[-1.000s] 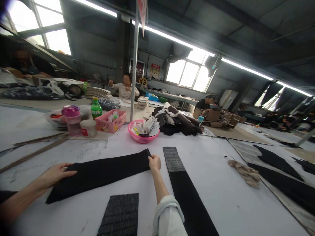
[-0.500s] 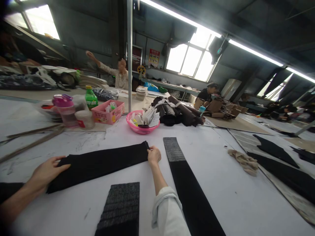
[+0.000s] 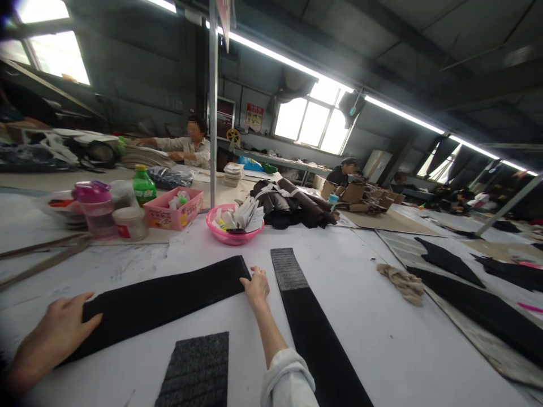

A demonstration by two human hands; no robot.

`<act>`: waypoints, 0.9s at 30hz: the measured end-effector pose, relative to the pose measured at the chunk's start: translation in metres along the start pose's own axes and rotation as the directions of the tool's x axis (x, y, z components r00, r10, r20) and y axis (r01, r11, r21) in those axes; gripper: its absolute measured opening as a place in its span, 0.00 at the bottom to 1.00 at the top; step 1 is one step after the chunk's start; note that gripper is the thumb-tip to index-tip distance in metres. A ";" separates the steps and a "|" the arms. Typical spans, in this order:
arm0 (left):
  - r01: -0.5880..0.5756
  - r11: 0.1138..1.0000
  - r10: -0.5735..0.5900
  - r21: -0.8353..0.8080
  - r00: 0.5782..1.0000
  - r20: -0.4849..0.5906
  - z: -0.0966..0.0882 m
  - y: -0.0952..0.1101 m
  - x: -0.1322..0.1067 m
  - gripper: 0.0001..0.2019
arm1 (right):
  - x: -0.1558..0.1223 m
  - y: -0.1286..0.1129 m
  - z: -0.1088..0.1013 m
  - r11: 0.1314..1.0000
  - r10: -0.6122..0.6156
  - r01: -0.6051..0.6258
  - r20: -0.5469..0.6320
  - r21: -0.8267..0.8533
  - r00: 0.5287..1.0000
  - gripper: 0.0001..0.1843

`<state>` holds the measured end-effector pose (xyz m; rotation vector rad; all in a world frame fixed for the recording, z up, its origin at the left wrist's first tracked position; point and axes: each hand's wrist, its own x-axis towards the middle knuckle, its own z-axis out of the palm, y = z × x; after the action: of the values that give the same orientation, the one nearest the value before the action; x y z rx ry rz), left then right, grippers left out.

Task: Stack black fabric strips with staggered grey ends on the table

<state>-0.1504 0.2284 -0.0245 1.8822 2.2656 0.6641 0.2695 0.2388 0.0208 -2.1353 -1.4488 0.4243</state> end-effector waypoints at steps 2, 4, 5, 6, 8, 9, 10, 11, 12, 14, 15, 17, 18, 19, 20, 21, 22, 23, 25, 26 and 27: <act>-0.011 0.989 0.009 0.150 1.000 0.015 -0.006 0.006 -0.008 0.25 | -0.008 0.004 -0.008 1.000 -0.006 0.006 0.013 0.022 1.000 0.22; -0.049 0.971 0.054 0.233 0.998 -0.014 -0.017 0.018 -0.024 0.24 | -0.021 0.010 -0.018 0.999 -0.017 0.015 0.035 0.050 0.999 0.19; -0.074 0.966 0.086 0.247 0.996 -0.037 -0.022 0.025 -0.035 0.24 | -0.030 0.014 -0.022 0.997 -0.029 0.026 0.049 0.068 0.998 0.18; -0.121 0.962 0.137 0.243 0.989 -0.049 -0.027 0.033 -0.048 0.24 | -0.041 0.018 -0.027 0.995 -0.047 0.041 0.065 0.087 0.997 0.16; -0.239 0.956 0.251 0.173 0.967 -0.048 -0.034 0.048 -0.080 0.23 | -0.071 0.028 -0.038 0.988 -0.095 0.082 0.102 0.128 0.990 0.13; -0.330 0.938 0.333 0.104 0.943 -0.012 -0.035 0.056 -0.099 0.21 | -0.089 0.033 -0.043 0.984 -0.121 0.103 0.122 0.148 0.985 0.12; -0.422 0.906 0.421 0.022 0.907 0.025 -0.036 0.063 -0.119 0.19 | -0.109 0.037 -0.049 0.979 -0.144 0.119 0.146 0.167 0.979 0.11; -0.494 0.868 0.496 -0.056 0.867 0.039 -0.036 0.070 -0.140 0.18 | -0.130 0.041 -0.055 0.974 -0.165 0.133 0.172 0.185 0.971 0.09; -0.553 0.824 0.561 -0.126 0.827 0.041 -0.035 0.076 -0.161 0.17 | -0.153 0.044 -0.061 0.969 -0.186 0.147 0.193 0.199 0.963 0.08; -0.638 0.727 0.673 -0.254 0.736 0.079 -0.034 0.088 -0.203 0.14 | -0.201 0.049 -0.071 0.955 -0.253 0.210 0.207 0.207 0.945 0.07; -0.664 0.686 0.714 -0.298 0.694 0.097 -0.034 0.094 -0.222 0.14 | -0.225 0.051 -0.074 0.945 -0.302 0.266 0.201 0.189 0.932 0.07; -0.711 0.619 0.773 -0.332 0.627 0.099 -0.034 0.104 -0.254 0.12 | -0.269 0.054 -0.076 0.913 -0.408 0.391 0.200 0.117 0.891 0.08; -0.731 0.597 0.793 -0.331 0.601 0.100 -0.035 0.108 -0.266 0.12 | -0.288 0.055 -0.074 0.887 -0.461 0.456 0.215 0.078 0.861 0.09; -0.746 0.583 0.805 -0.322 0.585 0.100 -0.036 0.112 -0.275 0.12 | -0.306 0.057 -0.072 0.856 -0.510 0.516 0.228 0.039 0.829 0.11; -0.755 0.577 0.811 -0.311 0.576 0.106 -0.036 0.114 -0.283 0.13 | -0.321 0.060 -0.069 0.822 -0.554 0.569 0.234 0.002 0.799 0.12; -0.760 0.578 0.812 -0.299 0.573 0.113 -0.037 0.116 -0.289 0.13 | -0.334 0.063 -0.065 0.792 -0.589 0.610 0.227 -0.032 0.776 0.14; -0.760 0.583 0.809 -0.288 0.576 0.118 -0.039 0.118 -0.293 0.13 | -0.344 0.066 -0.062 0.767 -0.616 0.639 0.207 -0.065 0.760 0.16; -0.760 0.587 0.807 -0.280 0.578 0.123 -0.040 0.118 -0.297 0.13 | -0.352 0.069 -0.059 0.749 -0.636 0.656 0.181 -0.091 0.750 0.16; -0.766 0.583 0.811 -0.271 0.572 0.127 -0.042 0.118 -0.303 0.13 | -0.364 0.074 -0.055 0.736 -0.653 0.666 0.132 -0.122 0.746 0.16; -0.773 0.574 0.817 -0.269 0.563 0.124 -0.043 0.118 -0.306 0.13 | -0.368 0.075 -0.055 0.737 -0.653 0.663 0.115 -0.130 0.749 0.15; -0.781 0.564 0.824 -0.268 0.555 0.119 -0.044 0.117 -0.309 0.13 | -0.371 0.077 -0.054 0.740 -0.650 0.658 0.101 -0.139 0.753 0.14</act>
<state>0.0069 -0.0638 0.0058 2.6879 1.0204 0.6437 0.2161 -0.1398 0.0093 -1.5643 -2.1976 0.0789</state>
